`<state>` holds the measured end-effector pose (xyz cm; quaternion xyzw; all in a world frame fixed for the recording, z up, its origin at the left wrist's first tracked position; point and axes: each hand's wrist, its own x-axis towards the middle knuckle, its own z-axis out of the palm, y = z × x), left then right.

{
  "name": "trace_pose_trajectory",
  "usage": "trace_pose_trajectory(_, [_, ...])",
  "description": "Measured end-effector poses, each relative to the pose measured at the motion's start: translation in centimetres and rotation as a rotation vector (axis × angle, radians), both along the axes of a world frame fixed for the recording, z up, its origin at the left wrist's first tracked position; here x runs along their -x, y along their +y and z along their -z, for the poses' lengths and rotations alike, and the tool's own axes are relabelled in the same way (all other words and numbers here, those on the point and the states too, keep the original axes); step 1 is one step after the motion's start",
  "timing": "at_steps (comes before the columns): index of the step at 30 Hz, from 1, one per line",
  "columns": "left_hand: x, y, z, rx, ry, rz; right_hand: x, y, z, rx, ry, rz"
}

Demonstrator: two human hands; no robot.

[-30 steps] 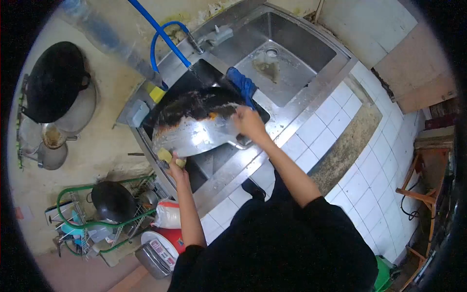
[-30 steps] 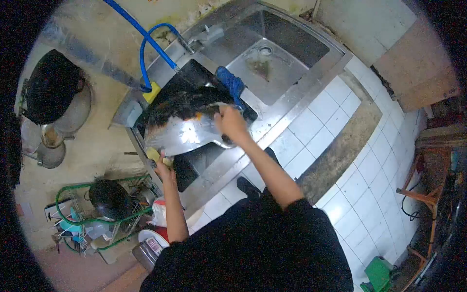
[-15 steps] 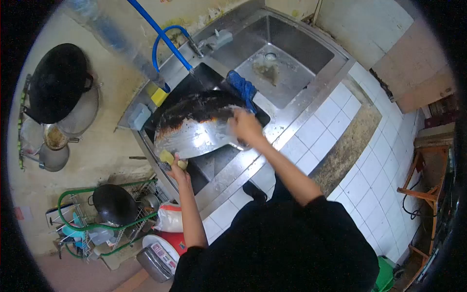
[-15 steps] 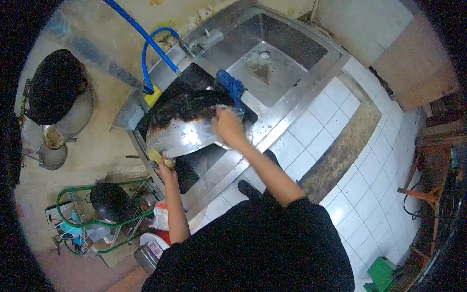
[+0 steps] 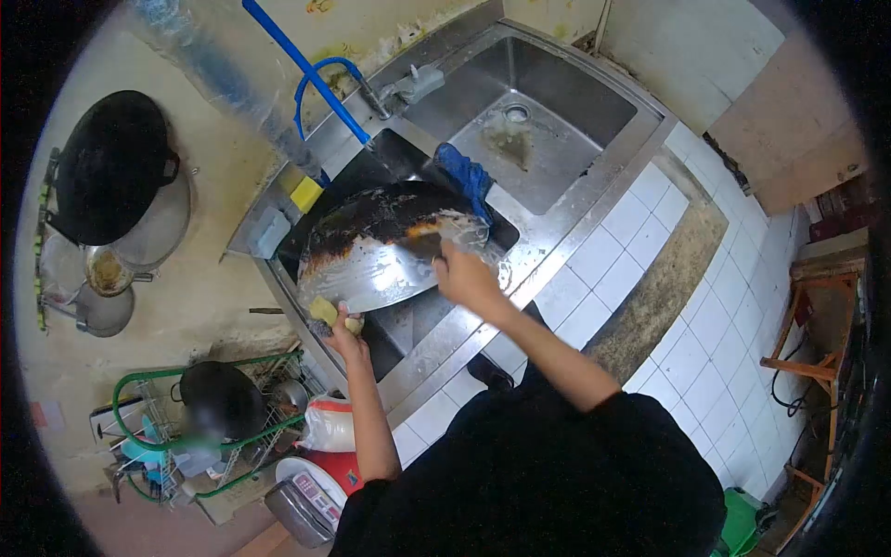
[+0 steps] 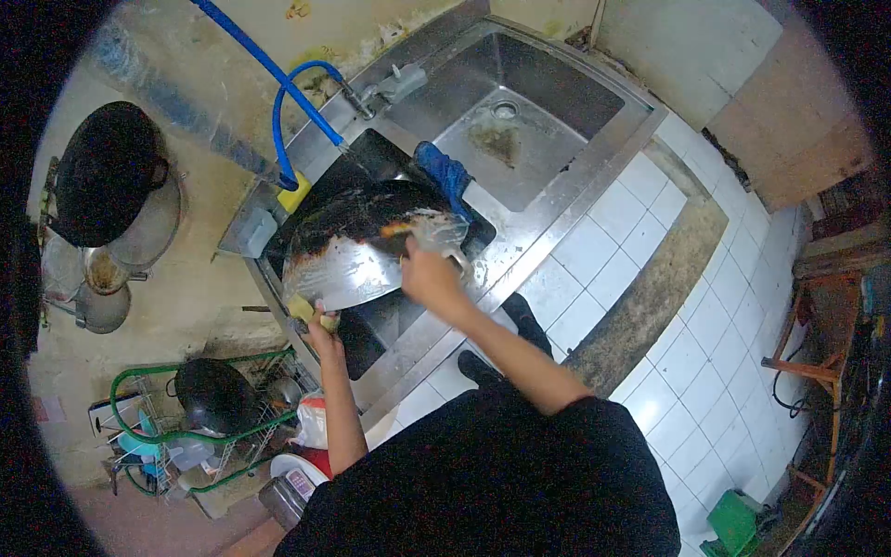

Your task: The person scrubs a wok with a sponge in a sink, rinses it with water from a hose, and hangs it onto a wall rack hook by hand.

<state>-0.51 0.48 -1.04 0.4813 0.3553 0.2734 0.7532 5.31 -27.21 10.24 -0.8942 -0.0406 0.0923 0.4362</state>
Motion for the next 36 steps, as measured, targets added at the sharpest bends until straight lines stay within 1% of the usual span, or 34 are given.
trace_pose_trajectory(1, [0.2, 0.2, 0.1, 0.027, 0.009, 0.012, 1.1, 0.5, -0.6, -0.002, 0.002, 0.002])
trace_pose_trajectory(3, [0.4, 0.0, -0.1, 0.015, 0.013, 0.03, 1.8, 1.0, -1.4, 0.086, 0.135, -0.047])
trace_pose_trajectory(4, [0.4, -0.3, -0.6, 0.006, 0.021, 0.037, 0.4, 0.8, -0.1, 0.086, 0.135, -0.04])
trace_pose_trajectory(5, [0.4, -0.4, -0.9, 0.007, 0.026, 0.038, -1.7, 0.6, 2.2, 0.073, 0.101, 0.022])
trace_pose_trajectory(7, [0.0, -0.7, -1.4, 0.002, 0.025, 0.03, -3.2, -0.1, 2.2, 0.041, 0.061, 0.098])
trace_pose_trajectory(9, [1.1, -0.5, -0.4, 0.031, 0.031, 0.016, -2.0, -0.7, 2.8, 0.016, 0.047, 0.092])
trace_pose_trajectory(10, [0.3, -0.1, -0.2, 0.048, 0.003, 0.01, -2.6, -0.8, 2.7, -0.024, 0.001, 0.095])
trace_pose_trajectory(11, [-0.2, 0.1, 0.2, 0.047, -0.007, 0.012, -1.4, -0.7, 2.8, -0.07, 0.02, 0.047])
trace_pose_trajectory(13, [0.1, -0.3, -0.2, -0.027, 0.031, -0.04, 1.8, -0.2, 0.2, -0.039, 0.054, -0.006])
trace_pose_trajectory(15, [0.2, -0.8, -1.1, -0.025, 0.015, 0.015, 1.6, 0.2, -0.8, 0.02, 0.097, -0.063])
trace_pose_trajectory(16, [0.3, -0.8, -1.5, -0.024, 0.004, 0.063, -0.3, -0.1, 0.9, 0.018, 0.096, -0.062])
trace_pose_trajectory(17, [0.3, -0.5, -1.2, -0.026, 0.006, 0.06, -3.1, -0.6, 4.1, -0.037, 0.092, -0.003])
trace_pose_trajectory(18, [0.6, 0.1, -0.6, 0.0, 0.038, 0.054, -4.6, -0.9, 5.9, -0.091, 0.092, 0.052])
trace_pose_trajectory(19, [0.0, 0.1, -0.6, 0.029, 0.058, 0.054, -5.4, -1.1, 5.7, -0.089, 0.087, 0.051])
trace_pose_trajectory(21, [0.9, -1.1, -0.6, 0.043, 0.081, 0.032, -5.0, -1.7, 5.4, -0.079, -0.106, 0.077])
trace_pose_trajectory(22, [0.1, -1.0, -1.0, 0.037, 0.077, 0.014, -4.1, -1.2, 4.4, -0.085, -0.117, 0.083])
trace_pose_trajectory(25, [0.2, -0.5, -1.0, 0.047, 0.058, 0.021, 0.7, 1.0, 1.4, -0.111, -0.061, 0.041])
trace_pose_trajectory(27, [0.1, -1.3, -2.4, 0.036, 0.062, 0.029, 1.3, 1.3, -0.1, -0.001, -0.008, -0.036])
trace_pose_trajectory(29, [0.0, -1.9, -3.1, 0.025, 0.062, 0.03, -4.1, 0.1, 3.1, 0.035, 0.106, 0.15])
trace_pose_trajectory(30, [0.2, -2.0, -2.8, -0.028, 0.045, 0.015, -6.3, -1.1, 6.7, 0.035, 0.106, 0.142])
trace_pose_trajectory(31, [0.3, -1.9, -2.6, -0.085, 0.028, 0.003, -8.3, -2.5, 11.1, 0.017, 0.047, 0.186])
trace_pose_trajectory(32, [0.2, -1.3, -2.5, -0.097, 0.012, 0.005, -10.2, -2.7, 12.8, -0.012, -0.026, 0.238])
trace_pose_trajectory(33, [-0.1, -0.8, -2.0, -0.039, 0.003, 0.011, -10.1, -2.4, 11.2, -0.047, -0.029, 0.195])
trace_pose_trajectory(34, [0.3, -0.9, -1.3, 0.032, 0.018, 0.007, -7.9, -2.6, 9.2, -0.066, -0.008, 0.14])
trace_pose_trajectory(35, [0.4, -0.8, -1.3, 0.081, 0.02, -0.002, -5.9, -2.6, 6.8, -0.178, -0.037, 0.108])
trace_pose_trajectory(36, [0.3, -1.1, -1.7, 0.079, 0.03, -0.004, -4.4, -2.4, 4.6, -0.18, -0.027, 0.108])
